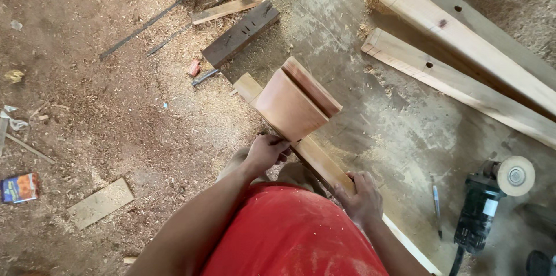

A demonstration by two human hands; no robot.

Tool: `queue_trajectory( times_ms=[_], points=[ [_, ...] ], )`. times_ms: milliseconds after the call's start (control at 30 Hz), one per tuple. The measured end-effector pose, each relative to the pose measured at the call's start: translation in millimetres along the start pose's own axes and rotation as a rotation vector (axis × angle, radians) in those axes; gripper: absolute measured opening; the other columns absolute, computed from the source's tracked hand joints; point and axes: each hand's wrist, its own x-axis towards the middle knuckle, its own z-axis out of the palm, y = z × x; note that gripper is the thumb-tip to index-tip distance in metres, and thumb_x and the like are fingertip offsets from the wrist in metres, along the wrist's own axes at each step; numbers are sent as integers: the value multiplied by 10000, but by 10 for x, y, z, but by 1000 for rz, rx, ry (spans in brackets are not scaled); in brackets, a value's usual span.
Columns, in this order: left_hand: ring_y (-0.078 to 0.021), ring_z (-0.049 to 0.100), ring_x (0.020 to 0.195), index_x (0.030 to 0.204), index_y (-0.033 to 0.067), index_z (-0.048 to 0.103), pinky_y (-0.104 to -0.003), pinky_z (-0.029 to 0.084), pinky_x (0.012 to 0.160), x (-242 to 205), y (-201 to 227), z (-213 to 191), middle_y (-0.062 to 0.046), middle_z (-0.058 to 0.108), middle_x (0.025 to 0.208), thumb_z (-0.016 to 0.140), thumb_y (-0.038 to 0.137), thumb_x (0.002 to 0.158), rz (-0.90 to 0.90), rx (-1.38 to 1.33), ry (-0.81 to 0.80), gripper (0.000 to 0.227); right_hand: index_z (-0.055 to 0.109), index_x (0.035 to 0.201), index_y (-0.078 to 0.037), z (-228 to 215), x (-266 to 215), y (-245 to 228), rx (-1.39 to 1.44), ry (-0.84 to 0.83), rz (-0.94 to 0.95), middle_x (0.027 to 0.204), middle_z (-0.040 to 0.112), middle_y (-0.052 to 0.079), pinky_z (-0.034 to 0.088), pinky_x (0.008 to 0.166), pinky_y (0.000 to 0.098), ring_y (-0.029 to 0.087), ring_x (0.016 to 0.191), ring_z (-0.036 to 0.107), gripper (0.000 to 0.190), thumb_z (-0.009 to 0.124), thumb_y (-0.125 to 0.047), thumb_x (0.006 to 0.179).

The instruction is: The person uses a handheld orbital sander to smooth the surfaces and edges of a small wooden piece. They rotate the piece to sand different sides and briefly inspect the finish by hand.

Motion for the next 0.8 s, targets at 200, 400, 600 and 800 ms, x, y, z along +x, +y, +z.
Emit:
queue_trajectory(
  times_ms=[200,400,600,800],
  points=[
    [-158,686,685,1114,4,761,-300,568,641,-47,70,-22,-94,785,874,633,180,986,-20,50,-5,253,646,1245,-151,38,49,59,-35,-67,8,1128,621,94,508,921,470,273,1058,630,571,631,-546,833],
    [-156,680,675,1092,-2,771,-305,559,634,-21,19,-5,-103,778,856,638,193,987,9,72,1,259,637,1254,-155,65,67,86,-69,-97,34,1149,616,89,506,937,469,266,1072,625,566,629,-541,841],
    [-177,617,692,1072,3,717,-298,543,632,0,-119,-233,-120,752,890,391,369,1117,-116,-283,159,492,648,1238,-155,104,70,132,-56,-68,21,1138,609,109,484,941,487,295,1092,609,551,657,-514,821],
    [-169,673,794,1137,52,659,-349,583,711,59,-75,-547,-83,711,934,591,267,987,119,-23,462,271,651,1240,-139,76,112,134,116,-10,-117,1194,667,100,505,945,487,271,1099,635,520,677,-493,860]
  ],
)
